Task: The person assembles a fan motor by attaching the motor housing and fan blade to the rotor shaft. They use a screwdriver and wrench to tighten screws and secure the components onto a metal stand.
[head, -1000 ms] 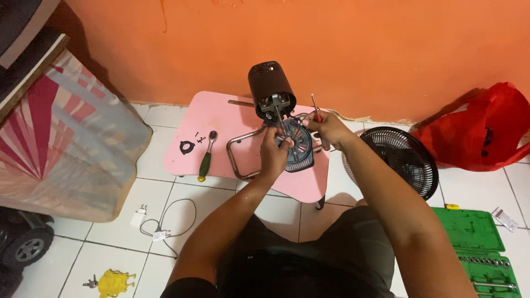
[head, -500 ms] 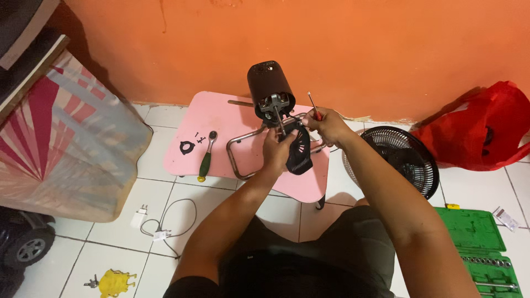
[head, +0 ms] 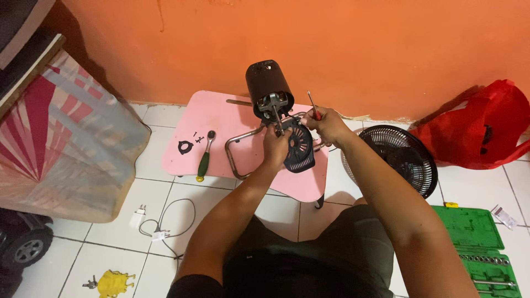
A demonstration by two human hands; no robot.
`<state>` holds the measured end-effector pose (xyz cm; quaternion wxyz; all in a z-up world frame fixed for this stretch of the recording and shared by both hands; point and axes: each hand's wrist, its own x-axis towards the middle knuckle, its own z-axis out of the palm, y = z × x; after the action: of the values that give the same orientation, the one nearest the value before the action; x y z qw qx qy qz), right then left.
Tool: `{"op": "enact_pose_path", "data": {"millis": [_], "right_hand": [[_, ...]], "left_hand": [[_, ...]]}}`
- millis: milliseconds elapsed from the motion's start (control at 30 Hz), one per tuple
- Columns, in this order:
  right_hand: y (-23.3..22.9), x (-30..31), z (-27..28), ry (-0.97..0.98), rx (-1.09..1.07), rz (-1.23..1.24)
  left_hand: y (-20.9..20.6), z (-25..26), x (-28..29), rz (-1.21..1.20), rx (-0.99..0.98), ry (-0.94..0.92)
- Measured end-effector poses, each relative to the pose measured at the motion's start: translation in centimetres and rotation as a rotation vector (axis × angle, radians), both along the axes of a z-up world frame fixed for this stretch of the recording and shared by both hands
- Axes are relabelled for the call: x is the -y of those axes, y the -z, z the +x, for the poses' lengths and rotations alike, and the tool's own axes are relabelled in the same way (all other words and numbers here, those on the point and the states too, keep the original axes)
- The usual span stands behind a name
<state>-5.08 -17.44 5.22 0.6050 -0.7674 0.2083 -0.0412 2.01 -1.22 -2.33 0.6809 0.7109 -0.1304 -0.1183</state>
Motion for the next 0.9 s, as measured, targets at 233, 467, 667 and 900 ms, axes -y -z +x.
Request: {"op": "enact_pose_path", "data": {"millis": [233, 467, 667, 900], "right_hand": [[0.0, -0.1, -0.1, 0.009, -0.047, 0.035], [0.7, 0.1, 0.0, -0.04, 0.079, 0.148], [0.2, -0.1, -0.2, -0.023, -0.033, 0.13], [-0.2, -0.3, -0.1, -0.056, -0.033, 0.145]], "left_hand": [[-1.8, -0.8, -0.3, 0.018, -0.072, 0.037], [-1.9, -0.8, 0.1, 0.048, -0.065, 0.033], [-1.2, -0.4, 0.2, -0.012, -0.09, 0.028], [-1.8, -0.3, -0.2, 0.166, 0.024, 0.006]]}}
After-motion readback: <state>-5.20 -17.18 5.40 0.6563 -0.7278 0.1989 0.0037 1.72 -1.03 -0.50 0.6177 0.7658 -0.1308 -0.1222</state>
